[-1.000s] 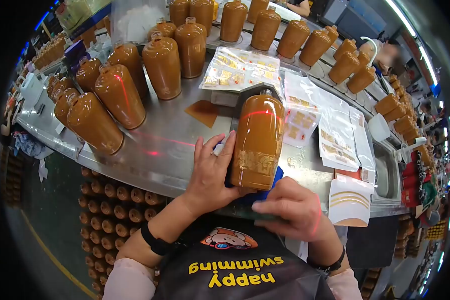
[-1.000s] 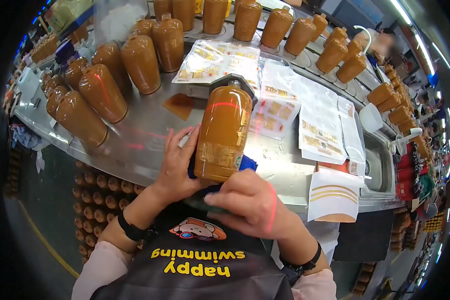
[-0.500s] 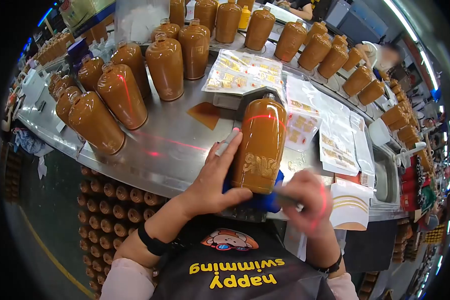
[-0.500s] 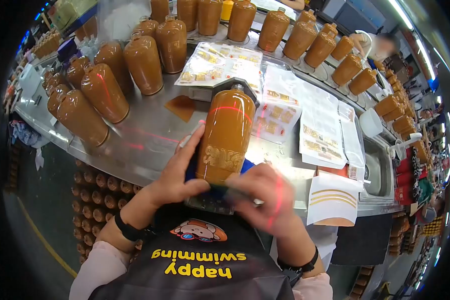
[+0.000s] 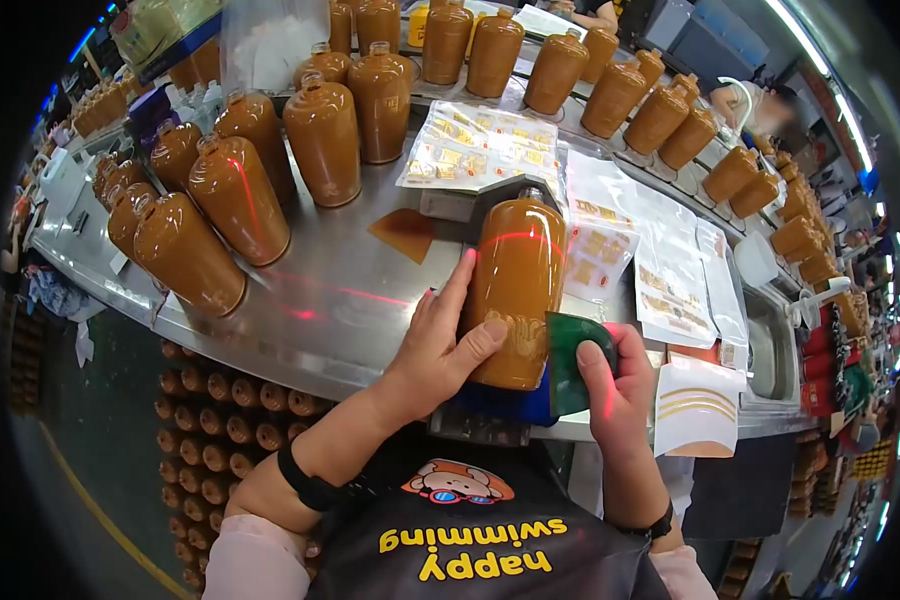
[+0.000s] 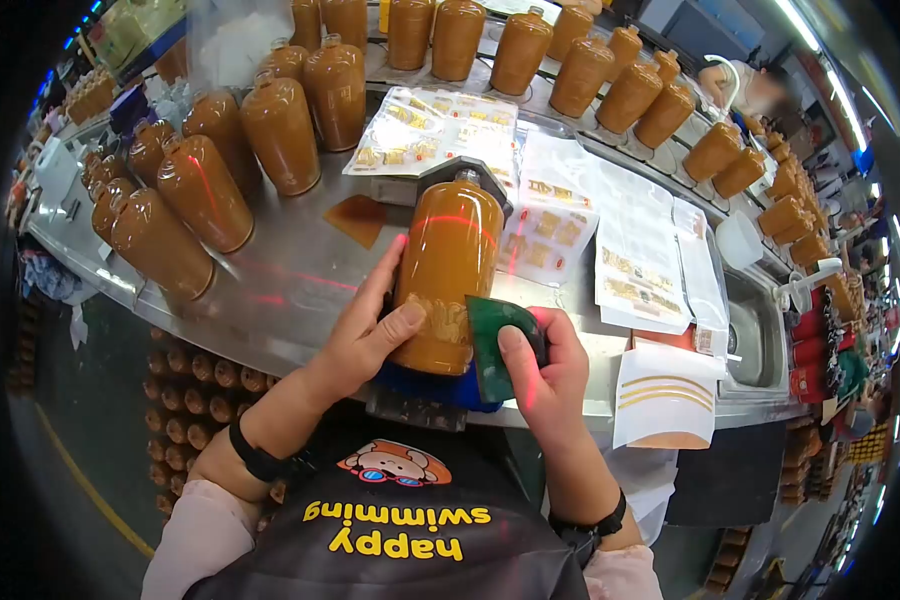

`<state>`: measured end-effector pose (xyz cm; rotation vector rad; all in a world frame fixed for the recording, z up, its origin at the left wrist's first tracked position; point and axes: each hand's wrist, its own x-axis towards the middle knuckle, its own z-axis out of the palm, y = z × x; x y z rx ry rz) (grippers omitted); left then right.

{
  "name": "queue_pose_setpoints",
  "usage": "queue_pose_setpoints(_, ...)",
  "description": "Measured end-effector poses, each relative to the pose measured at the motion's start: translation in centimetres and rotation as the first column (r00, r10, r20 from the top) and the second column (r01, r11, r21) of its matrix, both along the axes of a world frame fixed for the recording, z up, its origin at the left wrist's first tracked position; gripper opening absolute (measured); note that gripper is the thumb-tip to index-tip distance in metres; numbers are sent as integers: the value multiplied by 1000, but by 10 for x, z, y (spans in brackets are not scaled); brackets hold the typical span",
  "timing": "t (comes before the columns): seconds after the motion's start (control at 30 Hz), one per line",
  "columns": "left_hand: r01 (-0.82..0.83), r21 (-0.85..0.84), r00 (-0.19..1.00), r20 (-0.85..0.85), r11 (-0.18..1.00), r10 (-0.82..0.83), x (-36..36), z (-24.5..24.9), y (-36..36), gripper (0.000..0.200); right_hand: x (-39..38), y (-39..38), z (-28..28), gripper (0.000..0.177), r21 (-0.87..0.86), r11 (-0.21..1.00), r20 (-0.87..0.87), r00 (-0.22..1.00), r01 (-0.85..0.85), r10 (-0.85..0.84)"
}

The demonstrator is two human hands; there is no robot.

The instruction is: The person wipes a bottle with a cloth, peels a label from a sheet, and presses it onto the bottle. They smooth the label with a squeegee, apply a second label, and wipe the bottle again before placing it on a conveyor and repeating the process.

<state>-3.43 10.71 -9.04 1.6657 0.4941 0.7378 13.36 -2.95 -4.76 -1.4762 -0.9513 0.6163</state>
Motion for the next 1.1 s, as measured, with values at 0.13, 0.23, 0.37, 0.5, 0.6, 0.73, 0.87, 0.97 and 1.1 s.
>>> queue_pose_setpoints(0.13, -116, 464, 986, -56, 878, 159, -2, 31, -19, 69, 5, -1, -16, 14, -35, 999, -11, 1000, 0, 0)
queue_pose_setpoints(0.23, -4, 875, 976, -101, 485, 192, 8, 46, -43, 60, 5, 1, -18, 16, -34, 999, -31, 999, 32, -33)
queue_pose_setpoints(0.37, -32, 929, 922, -115, 370, 369, 1, 27, -49, 54, 5, 2, -20, 15, -64, 998, -30, 999, 22, -24)
queue_pose_setpoints(0.5, -124, 892, 911, -71, 434, 406, -11, 19, -48, 64, 5, 3, -20, 14, -67, 997, -17, 999, 33, -34)
queue_pose_setpoints(0.6, -204, 829, 904, -45, 521, 426, -13, 10, -40, 82, 9, 1, -27, 12, -9, 998, 7, 998, 57, -57)
queue_pose_setpoints(0.73, -186, 783, 933, -49, 594, 357, -15, -2, -29, 88, 1, -4, 0, 22, 175, 976, 683, 730, -132, -24)
queue_pose_setpoints(0.87, -159, 716, 935, -112, 679, 337, -26, -15, -24, 85, -4, -19, 13, 18, 62, 972, 294, 935, -226, 199)
queue_pose_setpoints(0.97, -162, 797, 916, -97, 582, 388, -22, 0, -34, 79, -1, -15, -5, 14, 109, 994, -142, 990, 22, -7)
queue_pose_setpoints(1.1, -41, 913, 944, -97, 405, 314, -14, 12, -43, 60, -19, 0, 2, 18, 56, 997, -204, 977, -52, 62)
